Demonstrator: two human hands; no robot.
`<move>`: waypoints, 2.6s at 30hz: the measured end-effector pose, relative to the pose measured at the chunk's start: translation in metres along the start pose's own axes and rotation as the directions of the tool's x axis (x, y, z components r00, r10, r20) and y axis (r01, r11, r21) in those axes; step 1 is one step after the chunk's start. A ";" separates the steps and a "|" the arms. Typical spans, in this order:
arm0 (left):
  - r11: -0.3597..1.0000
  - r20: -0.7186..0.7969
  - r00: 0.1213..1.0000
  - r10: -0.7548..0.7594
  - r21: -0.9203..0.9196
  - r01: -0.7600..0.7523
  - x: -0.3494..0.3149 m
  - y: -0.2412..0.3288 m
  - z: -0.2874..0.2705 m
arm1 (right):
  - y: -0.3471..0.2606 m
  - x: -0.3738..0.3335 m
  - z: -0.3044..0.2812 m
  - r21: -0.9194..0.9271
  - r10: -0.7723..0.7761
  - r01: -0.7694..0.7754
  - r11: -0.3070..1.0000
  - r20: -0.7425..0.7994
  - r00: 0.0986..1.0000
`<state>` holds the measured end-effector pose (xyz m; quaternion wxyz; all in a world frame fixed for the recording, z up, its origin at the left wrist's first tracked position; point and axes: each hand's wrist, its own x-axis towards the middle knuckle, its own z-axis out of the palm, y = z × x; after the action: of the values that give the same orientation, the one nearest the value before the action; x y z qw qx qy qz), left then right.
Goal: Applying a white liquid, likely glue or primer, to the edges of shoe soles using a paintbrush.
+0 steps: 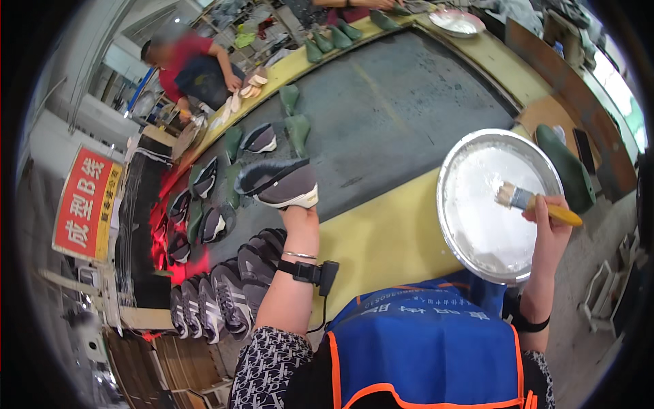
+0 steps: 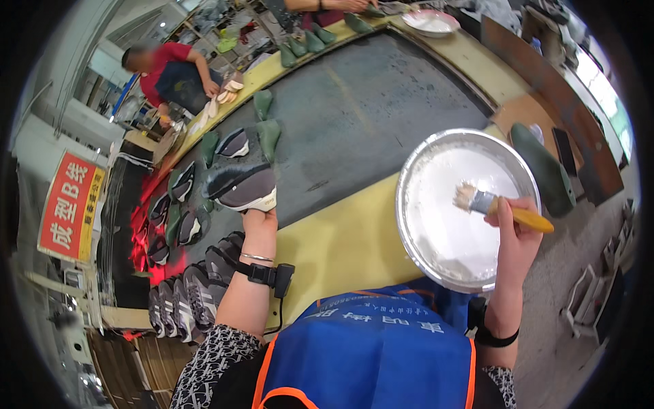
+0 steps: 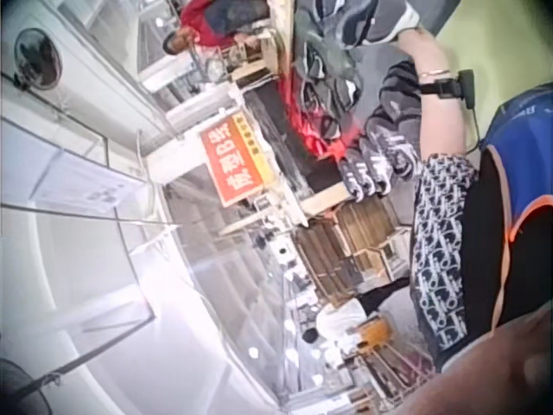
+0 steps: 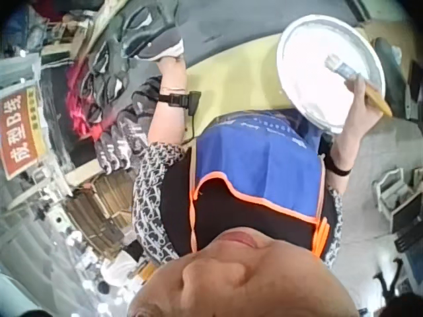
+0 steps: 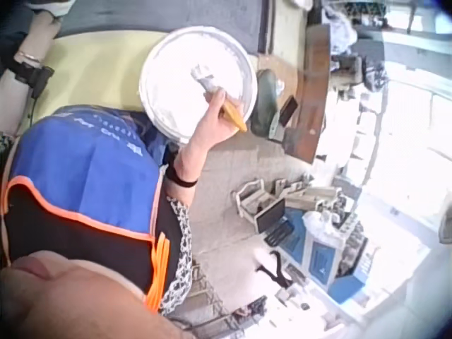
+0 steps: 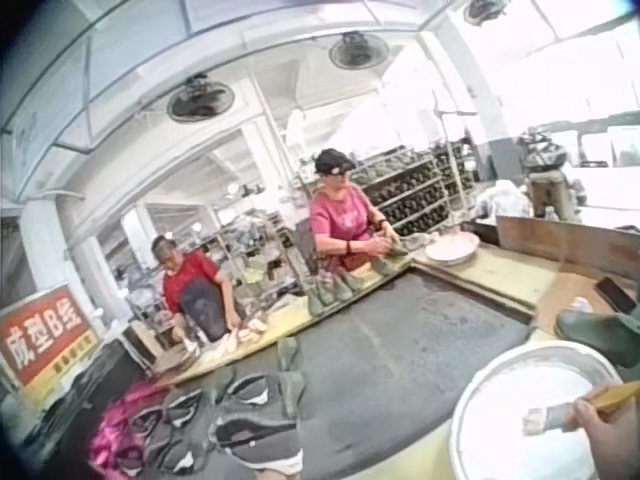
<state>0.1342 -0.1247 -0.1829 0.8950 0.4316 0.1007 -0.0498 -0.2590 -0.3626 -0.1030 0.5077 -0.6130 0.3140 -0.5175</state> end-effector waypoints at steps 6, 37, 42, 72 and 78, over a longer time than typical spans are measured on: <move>0.936 -0.184 0.932 -0.312 -0.230 0.268 0.108 0.027 -0.059 | -0.010 0.001 0.011 -0.036 0.050 -0.049 0.998 0.045 0.998; -0.139 0.525 0.844 -0.109 0.833 -0.536 -0.021 0.242 -0.165 | -0.016 -0.008 0.021 -0.035 0.011 -0.009 0.999 0.058 0.998; -0.063 0.418 0.908 -0.005 0.907 -0.417 0.030 0.177 -0.176 | -0.022 -0.014 0.023 -0.047 0.064 -0.061 0.997 0.063 0.996; -0.137 0.746 0.289 -0.600 0.260 -0.956 -0.184 0.032 0.070 | 0.020 0.016 -0.013 0.562 0.552 -0.504 0.656 0.097 0.828; 0.203 0.708 0.078 -0.702 0.303 -0.931 -0.146 0.066 0.068 | 0.018 0.016 -0.013 0.545 0.569 -0.553 0.630 0.160 0.807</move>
<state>0.0128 -0.1363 -0.0587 0.1676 0.7048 -0.6460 -0.2404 -0.2643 -0.3858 -0.1154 0.7972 -0.2978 0.3268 -0.4110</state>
